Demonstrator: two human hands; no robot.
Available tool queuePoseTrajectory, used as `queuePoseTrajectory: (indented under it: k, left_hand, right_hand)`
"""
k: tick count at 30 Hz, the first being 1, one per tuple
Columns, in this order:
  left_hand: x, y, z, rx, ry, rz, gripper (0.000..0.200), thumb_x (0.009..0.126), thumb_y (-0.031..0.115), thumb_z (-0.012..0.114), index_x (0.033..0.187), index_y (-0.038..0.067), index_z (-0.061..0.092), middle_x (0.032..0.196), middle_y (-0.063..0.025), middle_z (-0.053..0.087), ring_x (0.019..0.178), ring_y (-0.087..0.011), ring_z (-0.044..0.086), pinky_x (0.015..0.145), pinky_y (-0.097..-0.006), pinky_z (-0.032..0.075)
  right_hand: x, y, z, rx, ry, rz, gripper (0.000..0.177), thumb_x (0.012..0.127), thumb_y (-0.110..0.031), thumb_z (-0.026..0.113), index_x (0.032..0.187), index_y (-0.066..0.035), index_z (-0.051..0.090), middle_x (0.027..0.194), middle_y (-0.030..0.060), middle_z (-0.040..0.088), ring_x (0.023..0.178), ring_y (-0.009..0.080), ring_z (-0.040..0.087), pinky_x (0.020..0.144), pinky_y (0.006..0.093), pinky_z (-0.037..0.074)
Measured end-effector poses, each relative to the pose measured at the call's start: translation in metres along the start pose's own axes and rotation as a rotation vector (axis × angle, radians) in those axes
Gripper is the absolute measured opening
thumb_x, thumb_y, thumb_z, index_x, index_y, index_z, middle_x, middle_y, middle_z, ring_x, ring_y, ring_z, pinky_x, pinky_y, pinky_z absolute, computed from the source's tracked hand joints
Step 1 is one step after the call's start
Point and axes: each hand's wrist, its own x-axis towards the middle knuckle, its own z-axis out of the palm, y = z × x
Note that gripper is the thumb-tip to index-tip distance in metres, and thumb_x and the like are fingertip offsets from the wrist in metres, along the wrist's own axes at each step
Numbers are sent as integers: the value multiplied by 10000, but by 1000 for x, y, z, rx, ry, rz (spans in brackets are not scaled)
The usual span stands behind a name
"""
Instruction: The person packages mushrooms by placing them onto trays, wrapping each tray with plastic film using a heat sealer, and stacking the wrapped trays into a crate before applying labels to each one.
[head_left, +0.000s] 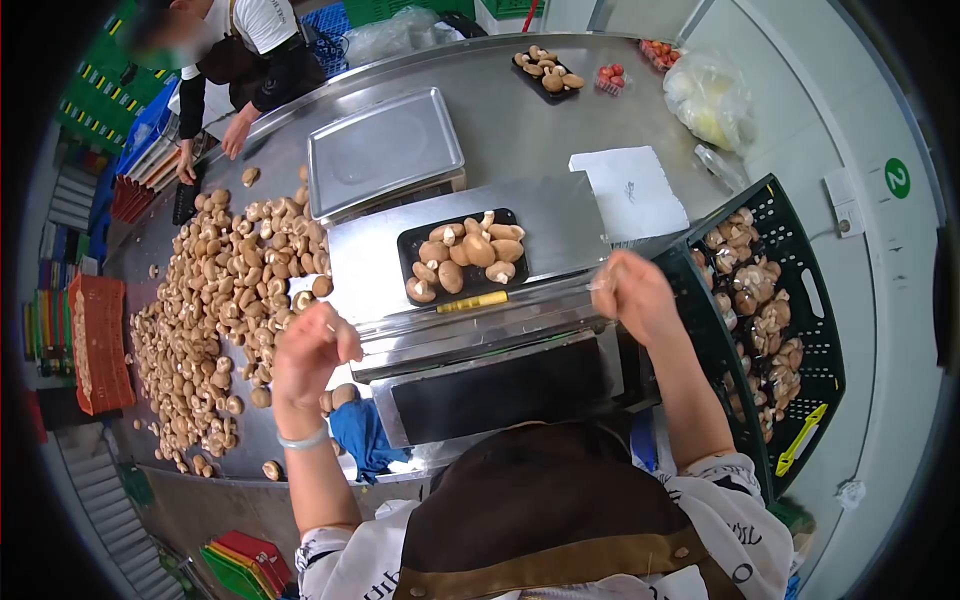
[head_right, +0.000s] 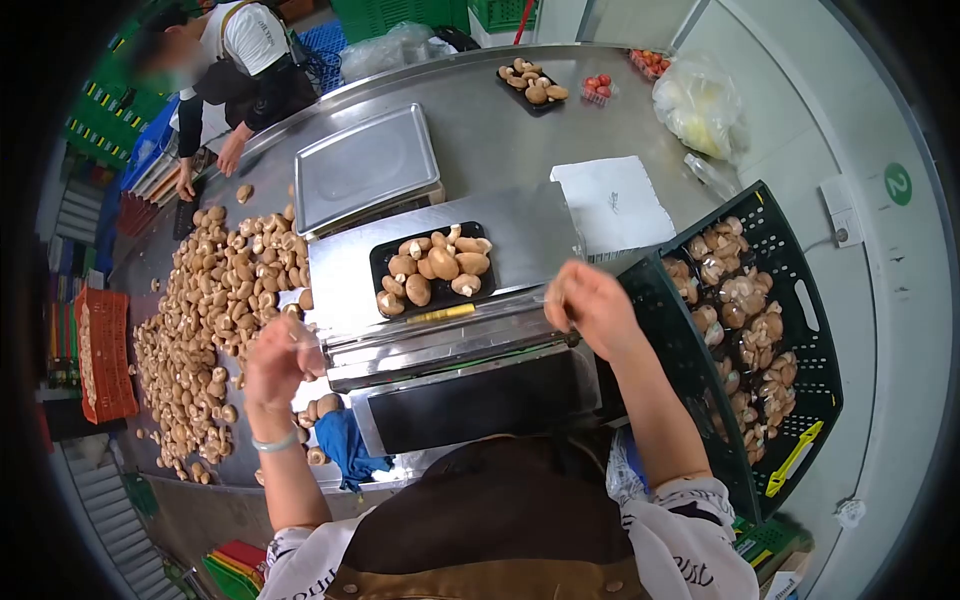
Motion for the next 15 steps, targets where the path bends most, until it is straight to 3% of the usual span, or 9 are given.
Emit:
queuePoseTrajectory:
  k: [1,3,5,6,8,10,12,13,15]
  left_hand:
    - [11,8,1,-94,12,110,194,945,221,536,826,73,492,841,-128,611,855,-235,587,806,-348,484]
    - [49,14,12,-137,113,299,185,966,226,511,868,70,495,1074,-210,618,1077,-293,574,948,-382,448]
    - [99,4,7,10,199,417,182,982,216,485,885,62,497,1261,-232,549,1235,-303,496,1062,-392,369]
    - [124,-20,-14,106,198,454,181,986,204,477,884,55,497,1329,-219,510,1287,-291,455,1103,-388,325]
    - [155,-57,-30,526,405,379,187,981,187,485,892,23,482,1214,-209,589,1183,-311,539,999,-365,410]
    - [159,-79,-31,1042,376,121,165,973,156,486,914,3,464,1045,-229,616,1044,-358,583,859,-391,452]
    - [160,-98,-36,1163,336,285,157,978,156,498,945,15,438,935,-177,603,892,-231,599,812,-342,454]
    - [157,-101,-36,1074,339,103,115,957,109,528,971,24,453,852,-109,569,822,-172,559,789,-313,456]
    - [152,-100,-35,952,314,159,99,943,80,544,989,33,469,849,-59,557,811,-135,542,765,-283,451]
  right_hand:
    - [13,-9,10,161,-62,-106,162,972,-168,482,876,-39,500,756,70,568,726,135,513,679,281,415]
    - [54,-11,33,158,229,-292,158,990,-170,449,930,-31,491,891,144,620,865,216,562,796,326,438]
    - [105,10,25,-132,222,-388,170,1003,-166,410,954,-25,490,1004,120,642,977,240,580,889,345,427]
    - [125,23,17,-408,254,-358,182,1000,-179,411,966,-17,488,988,128,649,966,270,595,865,369,439]
    - [163,66,-12,-852,281,-269,193,983,-192,432,988,-6,485,954,162,652,938,334,609,815,415,456]
    - [176,92,-24,-1079,224,-165,193,961,-191,460,1002,-5,487,924,213,634,906,389,599,775,446,460]
    - [176,99,-21,-1197,113,-87,193,944,-188,476,1009,-7,493,898,260,610,876,433,581,746,465,460]
    - [176,96,-20,-1245,60,43,199,931,-186,493,1013,-6,515,901,239,626,871,409,596,759,447,463]
    - [172,95,-19,-1162,34,119,241,924,-217,518,1038,-5,531,899,221,632,867,394,597,761,429,468]
